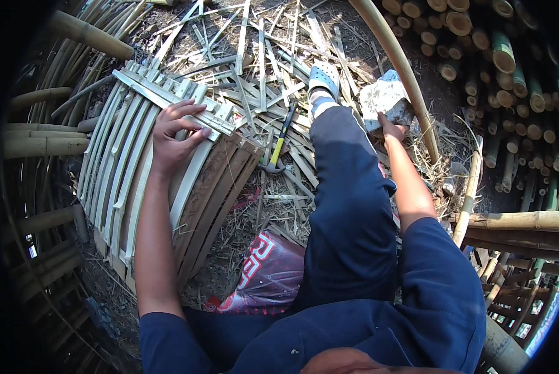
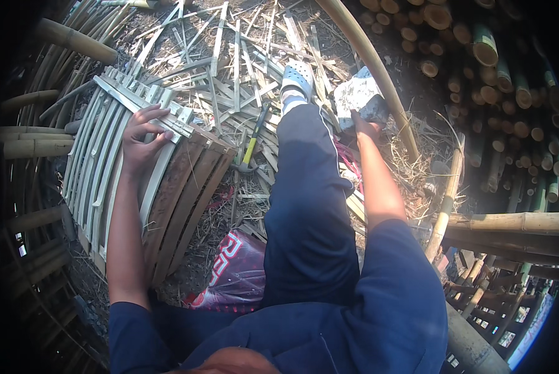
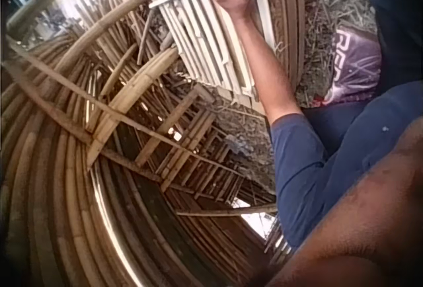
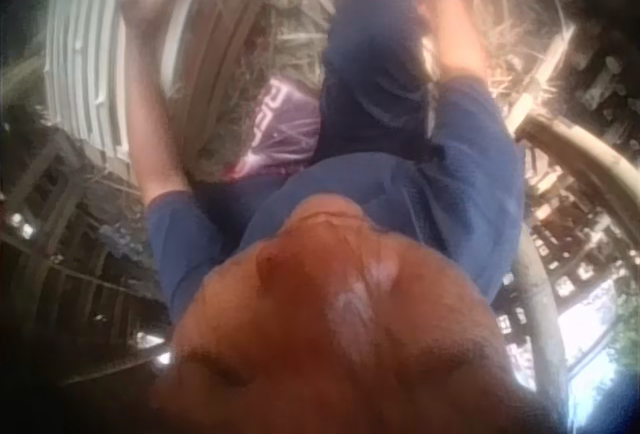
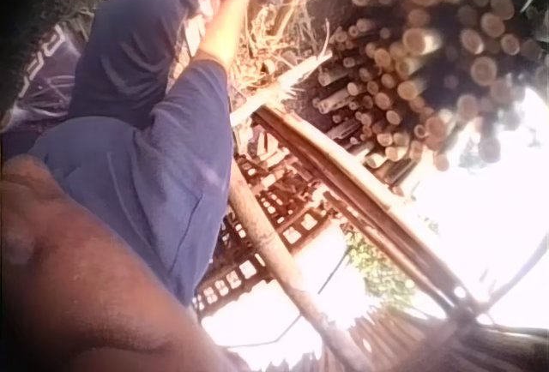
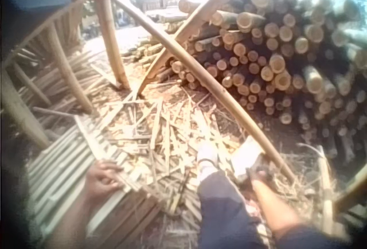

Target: The person constructs a bamboo frame by hammering small wooden pegs into pre-drilled holes in thin bamboo slats.

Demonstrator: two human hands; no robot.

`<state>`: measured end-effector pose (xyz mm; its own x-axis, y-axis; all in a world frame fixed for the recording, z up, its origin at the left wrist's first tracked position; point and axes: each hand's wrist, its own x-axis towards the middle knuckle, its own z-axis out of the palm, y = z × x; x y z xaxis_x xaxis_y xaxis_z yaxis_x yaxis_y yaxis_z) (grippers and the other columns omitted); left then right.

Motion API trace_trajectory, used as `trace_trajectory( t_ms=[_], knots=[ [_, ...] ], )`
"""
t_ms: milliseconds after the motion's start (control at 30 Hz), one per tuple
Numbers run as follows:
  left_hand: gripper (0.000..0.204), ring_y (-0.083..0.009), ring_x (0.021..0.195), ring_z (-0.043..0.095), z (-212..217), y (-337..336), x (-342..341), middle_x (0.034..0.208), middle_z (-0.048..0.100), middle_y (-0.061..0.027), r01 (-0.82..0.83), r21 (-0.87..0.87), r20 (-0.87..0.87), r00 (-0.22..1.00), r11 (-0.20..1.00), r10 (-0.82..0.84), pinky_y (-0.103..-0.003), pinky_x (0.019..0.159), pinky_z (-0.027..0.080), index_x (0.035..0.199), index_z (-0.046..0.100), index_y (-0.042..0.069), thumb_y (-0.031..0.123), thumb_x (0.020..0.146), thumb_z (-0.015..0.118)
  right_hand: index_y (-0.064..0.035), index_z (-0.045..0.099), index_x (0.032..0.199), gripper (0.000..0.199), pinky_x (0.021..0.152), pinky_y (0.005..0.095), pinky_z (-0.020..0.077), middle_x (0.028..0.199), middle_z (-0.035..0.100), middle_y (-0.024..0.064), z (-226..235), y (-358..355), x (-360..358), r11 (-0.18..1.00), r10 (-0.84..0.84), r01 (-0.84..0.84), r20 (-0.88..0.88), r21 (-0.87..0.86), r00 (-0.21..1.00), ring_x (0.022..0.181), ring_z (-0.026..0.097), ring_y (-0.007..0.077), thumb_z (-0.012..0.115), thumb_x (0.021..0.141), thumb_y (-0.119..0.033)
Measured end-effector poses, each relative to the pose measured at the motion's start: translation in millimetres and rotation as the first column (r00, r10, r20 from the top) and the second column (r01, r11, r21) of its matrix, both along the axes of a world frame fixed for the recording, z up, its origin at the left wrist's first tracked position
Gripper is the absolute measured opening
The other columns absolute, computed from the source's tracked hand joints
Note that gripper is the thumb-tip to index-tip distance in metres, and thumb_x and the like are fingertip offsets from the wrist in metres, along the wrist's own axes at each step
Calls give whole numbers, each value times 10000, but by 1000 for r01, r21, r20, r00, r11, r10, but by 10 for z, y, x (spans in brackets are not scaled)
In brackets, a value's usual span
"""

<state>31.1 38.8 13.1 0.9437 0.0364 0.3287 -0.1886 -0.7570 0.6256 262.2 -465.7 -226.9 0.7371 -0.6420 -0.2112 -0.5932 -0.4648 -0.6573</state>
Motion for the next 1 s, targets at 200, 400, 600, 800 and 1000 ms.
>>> trace_trajectory(
  t_ms=[200, 400, 600, 800, 1000],
  knots=[
    [116, -268, 1314, 582, -48, 64, -96, 1188, 765, -43, -46, 13, -24, 999, 999, 46, -435, 1150, 382, 743, 769, 131, 130, 714, 882, 50, 429, 1323, 1073, 1094, 442, 469, 1288, 631, 289, -6, 420, -60, 999, 6, -7, 41, 33, 999, 1184, 639, 414, 989, 555, -450],
    [131, -274, 1311, 586, -11, 35, -62, 1188, 765, -41, -40, 15, -22, 999, 999, 40, -438, 1150, 378, 719, 753, 134, 144, 720, 884, 24, 447, 1363, 996, 1100, 518, 453, 1317, 558, 267, 336, 807, 64, 650, 574, -446, 12, -615, 819, 1278, 513, 437, 946, 611, -397],
    [138, -263, 1308, 589, -18, 18, -41, 1183, 765, -29, -46, 21, -18, 999, 999, 47, -426, 1145, 380, 733, 763, 143, 171, 719, 898, -2, 470, 1393, 930, 1065, 518, 462, 1349, 543, 238, 1227, 1293, 545, 412, 733, -661, -202, -627, 649, 1294, 495, 417, 866, 643, -383],
    [181, -228, 1250, 638, -27, 23, -58, 1135, 781, 5, -56, 42, 40, 998, 998, 54, -397, 1106, 394, 726, 765, 156, 240, 708, 924, 61, 672, 1061, 673, 935, 503, 572, 1067, 699, 260, 1853, 1807, 696, 277, 880, -717, -131, -639, 457, 1065, 685, 415, 829, 632, -433],
    [185, -215, 1246, 638, -26, 11, 17, 1128, 783, 23, -24, 6, 57, 998, 1000, 23, -388, 1111, 371, 729, 765, 168, 267, 714, 921, 28, 745, 873, 794, 833, 447, 587, 990, 766, 221, 1685, 2482, 1176, 365, 876, -856, -177, -366, 449, 916, 757, 347, 831, 631, -723]
  ],
)
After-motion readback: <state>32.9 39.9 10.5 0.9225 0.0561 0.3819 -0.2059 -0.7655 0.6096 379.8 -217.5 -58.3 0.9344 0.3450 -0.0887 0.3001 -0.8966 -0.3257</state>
